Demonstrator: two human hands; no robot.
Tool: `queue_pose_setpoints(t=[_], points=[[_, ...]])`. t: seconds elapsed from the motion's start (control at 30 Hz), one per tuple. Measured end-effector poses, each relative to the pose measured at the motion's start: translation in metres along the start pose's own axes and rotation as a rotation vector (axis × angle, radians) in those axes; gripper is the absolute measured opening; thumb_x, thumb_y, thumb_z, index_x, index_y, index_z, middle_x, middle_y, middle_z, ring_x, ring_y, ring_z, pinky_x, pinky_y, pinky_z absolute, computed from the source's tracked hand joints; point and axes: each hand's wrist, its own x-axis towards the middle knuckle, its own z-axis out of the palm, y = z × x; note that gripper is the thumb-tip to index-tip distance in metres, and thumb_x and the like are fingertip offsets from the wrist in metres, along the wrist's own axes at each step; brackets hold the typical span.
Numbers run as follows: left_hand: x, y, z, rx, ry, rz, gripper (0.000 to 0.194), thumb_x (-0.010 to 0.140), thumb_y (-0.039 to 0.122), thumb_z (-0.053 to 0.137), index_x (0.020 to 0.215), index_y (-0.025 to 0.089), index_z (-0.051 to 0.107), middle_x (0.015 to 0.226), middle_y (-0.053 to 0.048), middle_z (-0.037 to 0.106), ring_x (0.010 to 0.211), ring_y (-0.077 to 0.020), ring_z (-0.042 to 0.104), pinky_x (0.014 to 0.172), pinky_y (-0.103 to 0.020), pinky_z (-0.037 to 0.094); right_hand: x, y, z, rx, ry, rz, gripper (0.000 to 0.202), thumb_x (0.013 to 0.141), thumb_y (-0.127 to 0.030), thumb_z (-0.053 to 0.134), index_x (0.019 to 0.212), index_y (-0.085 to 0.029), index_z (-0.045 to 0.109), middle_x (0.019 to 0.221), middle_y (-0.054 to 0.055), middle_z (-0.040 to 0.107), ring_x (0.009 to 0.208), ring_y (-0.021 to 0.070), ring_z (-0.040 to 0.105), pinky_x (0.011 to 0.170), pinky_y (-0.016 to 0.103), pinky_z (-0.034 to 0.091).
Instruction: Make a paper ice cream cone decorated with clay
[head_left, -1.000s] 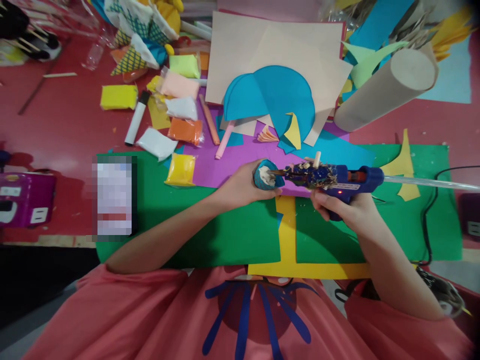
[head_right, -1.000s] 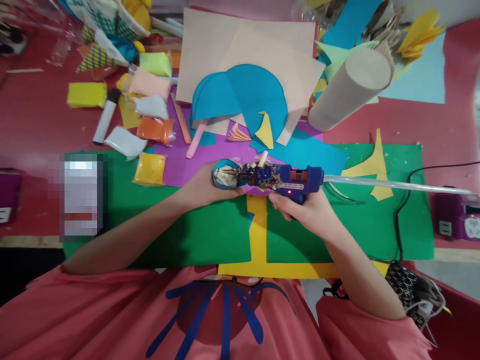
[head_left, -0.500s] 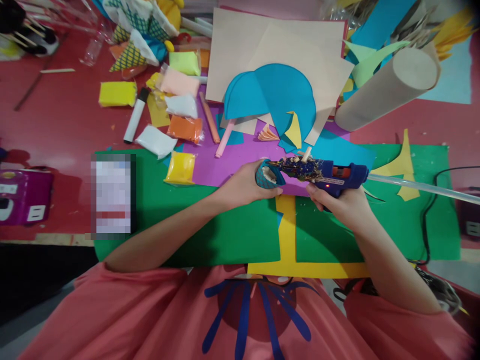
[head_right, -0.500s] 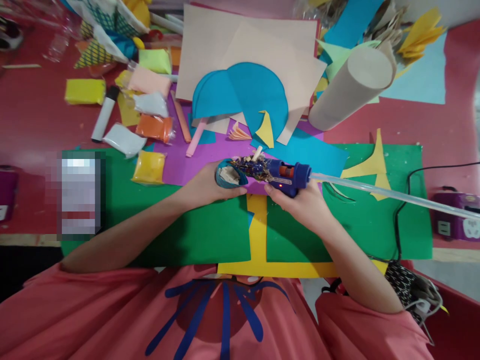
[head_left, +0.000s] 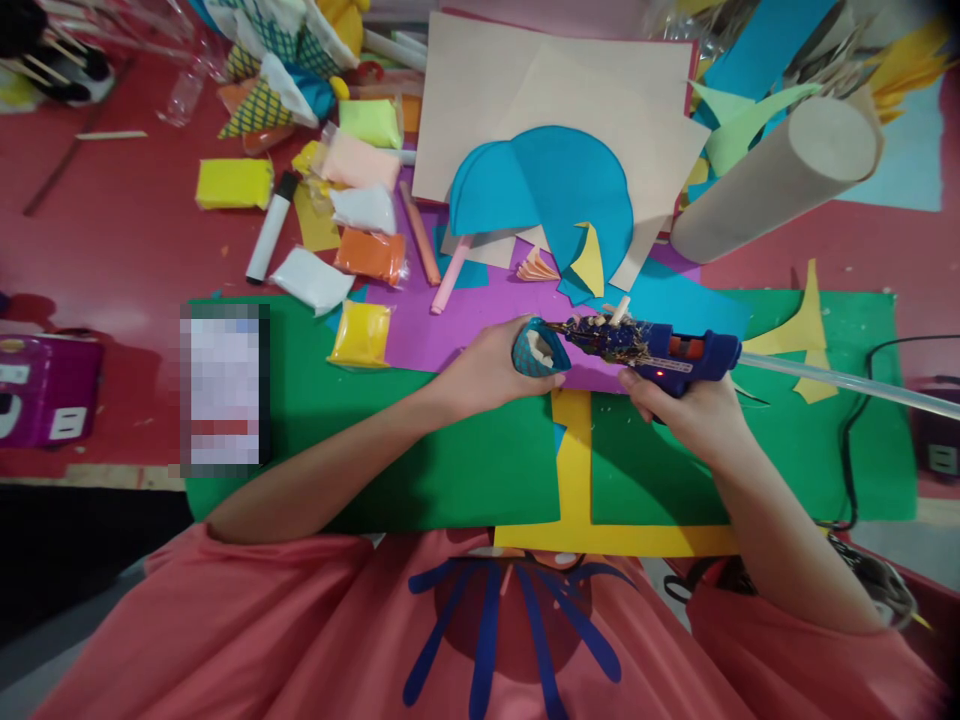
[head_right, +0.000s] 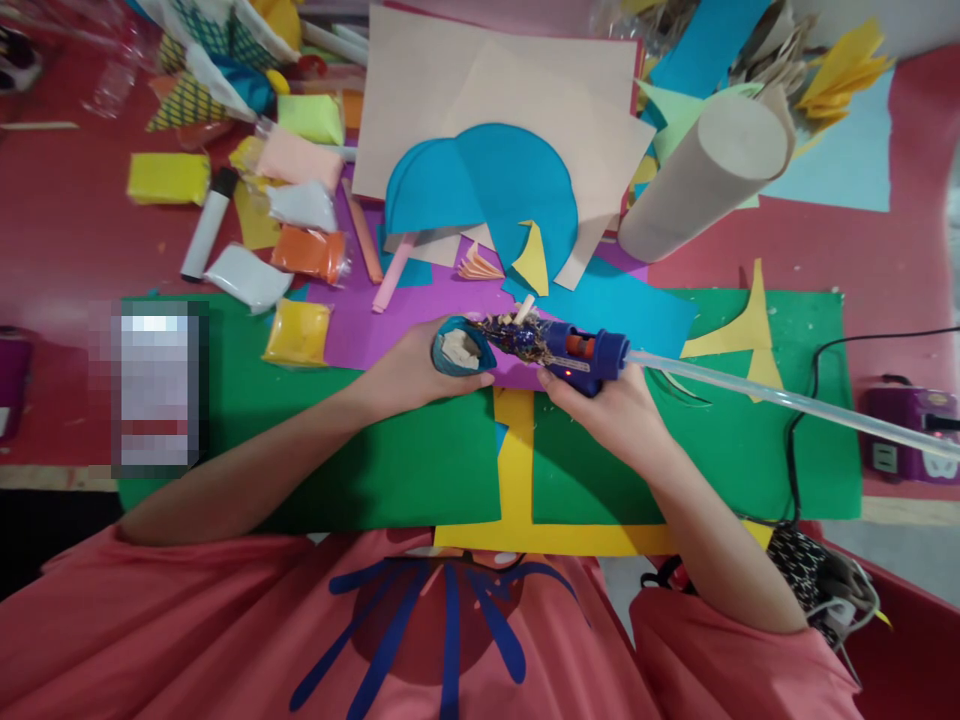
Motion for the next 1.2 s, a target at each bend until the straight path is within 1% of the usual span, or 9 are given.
queue_pose_setpoints(t=[0.1, 0.23, 0.37, 0.5, 0.63, 0.87, 0.97, 1.07, 1.2], points=[[0.000, -0.001, 0.000, 0.061, 0.030, 0.020, 0.038, 0.062, 0.038, 0.077, 0.083, 0.017, 0.053, 0.078, 0.001, 0.063, 0.071, -0.0144, 0.057, 0.065, -0.028, 0.045, -0.002, 0.001, 0.000, -0.019, 0.024, -0.002, 0.035, 0.073, -0.039, 0.071, 0.051, -0.024, 0.048, 0.043, -0.002, 0.049, 0.042, 0.0125, 0.046, 0.045, 0.027, 0.042], [0.001, -0.001, 0.000, 0.113, 0.062, 0.060, 0.039, 0.062, 0.036, 0.078, 0.084, 0.018, 0.051, 0.076, 0.002, 0.061, 0.071, -0.0141, 0.056, 0.063, -0.026, 0.043, -0.004, 0.000, -0.001, -0.031, 0.017, -0.006, 0.035, 0.073, -0.039, 0.069, 0.051, -0.024, 0.048, 0.043, -0.002, 0.050, 0.042, 0.0127, 0.046, 0.044, 0.026, 0.040], [0.000, -0.002, -0.001, 0.134, 0.061, 0.065, 0.041, 0.062, 0.034, 0.078, 0.087, 0.019, 0.050, 0.074, 0.003, 0.061, 0.069, -0.0136, 0.057, 0.060, -0.024, 0.042, -0.005, 0.000, -0.001, -0.006, 0.009, 0.005, 0.033, 0.072, -0.040, 0.069, 0.051, -0.024, 0.049, 0.043, -0.002, 0.050, 0.041, 0.0130, 0.047, 0.043, 0.026, 0.041], [-0.001, -0.003, 0.000, 0.199, 0.061, 0.079, 0.038, 0.065, 0.031, 0.076, 0.090, 0.021, 0.050, 0.074, 0.005, 0.062, 0.069, -0.0144, 0.062, 0.059, -0.023, 0.042, -0.007, 0.003, -0.002, -0.026, 0.021, -0.002, 0.033, 0.072, -0.040, 0.069, 0.051, -0.025, 0.050, 0.044, -0.002, 0.051, 0.043, 0.0141, 0.049, 0.046, 0.028, 0.044], [-0.003, -0.003, -0.002, 0.288, 0.075, 0.117, 0.034, 0.070, 0.027, 0.073, 0.096, 0.021, 0.052, 0.083, 0.002, 0.067, 0.078, -0.0169, 0.067, 0.063, -0.023, 0.045, -0.010, 0.004, -0.002, -0.042, 0.032, 0.026, 0.029, 0.072, -0.042, 0.069, 0.056, -0.024, 0.053, 0.045, -0.001, 0.052, 0.044, 0.0147, 0.051, 0.045, 0.028, 0.044], [-0.004, -0.003, -0.005, 0.472, 0.072, 0.156, 0.038, 0.071, 0.020, 0.069, 0.105, 0.022, 0.052, 0.098, -0.001, 0.070, 0.089, -0.0210, 0.070, 0.067, -0.025, 0.048, -0.012, 0.002, -0.001, -0.012, 0.066, 0.059, 0.024, 0.068, -0.042, 0.068, 0.060, -0.023, 0.054, 0.047, -0.002, 0.051, 0.041, 0.0134, 0.047, 0.041, 0.028, 0.042], [-0.004, -0.002, -0.007, 0.528, 0.068, 0.152, 0.041, 0.073, 0.019, 0.067, 0.111, 0.023, 0.050, 0.103, -0.002, 0.070, 0.090, -0.0217, 0.071, 0.067, -0.025, 0.048, -0.013, 0.002, -0.001, -0.004, 0.058, 0.061, 0.022, 0.067, -0.041, 0.067, 0.061, -0.024, 0.054, 0.048, -0.001, 0.053, 0.042, 0.0152, 0.051, 0.043, 0.029, 0.045], [-0.005, -0.002, -0.008, 0.581, 0.066, 0.148, 0.045, 0.075, 0.020, 0.065, 0.116, 0.024, 0.048, 0.104, -0.002, 0.071, 0.088, -0.0221, 0.071, 0.064, -0.025, 0.047, -0.013, 0.002, -0.001, 0.000, 0.042, 0.083, 0.023, 0.067, -0.041, 0.067, 0.061, -0.024, 0.053, 0.052, 0.001, 0.058, 0.047, 0.0188, 0.059, 0.045, 0.031, 0.049], [-0.005, -0.003, -0.010, 0.651, 0.070, 0.210, 0.044, 0.076, 0.018, 0.062, 0.117, 0.023, 0.047, 0.106, -0.003, 0.071, 0.089, -0.0226, 0.071, 0.064, -0.025, 0.046, -0.015, 0.002, -0.001, 0.016, 0.049, 0.101, 0.022, 0.067, -0.040, 0.068, 0.063, -0.024, 0.054, 0.053, 0.001, 0.060, 0.051, 0.0213, 0.063, 0.047, 0.032, 0.052]])
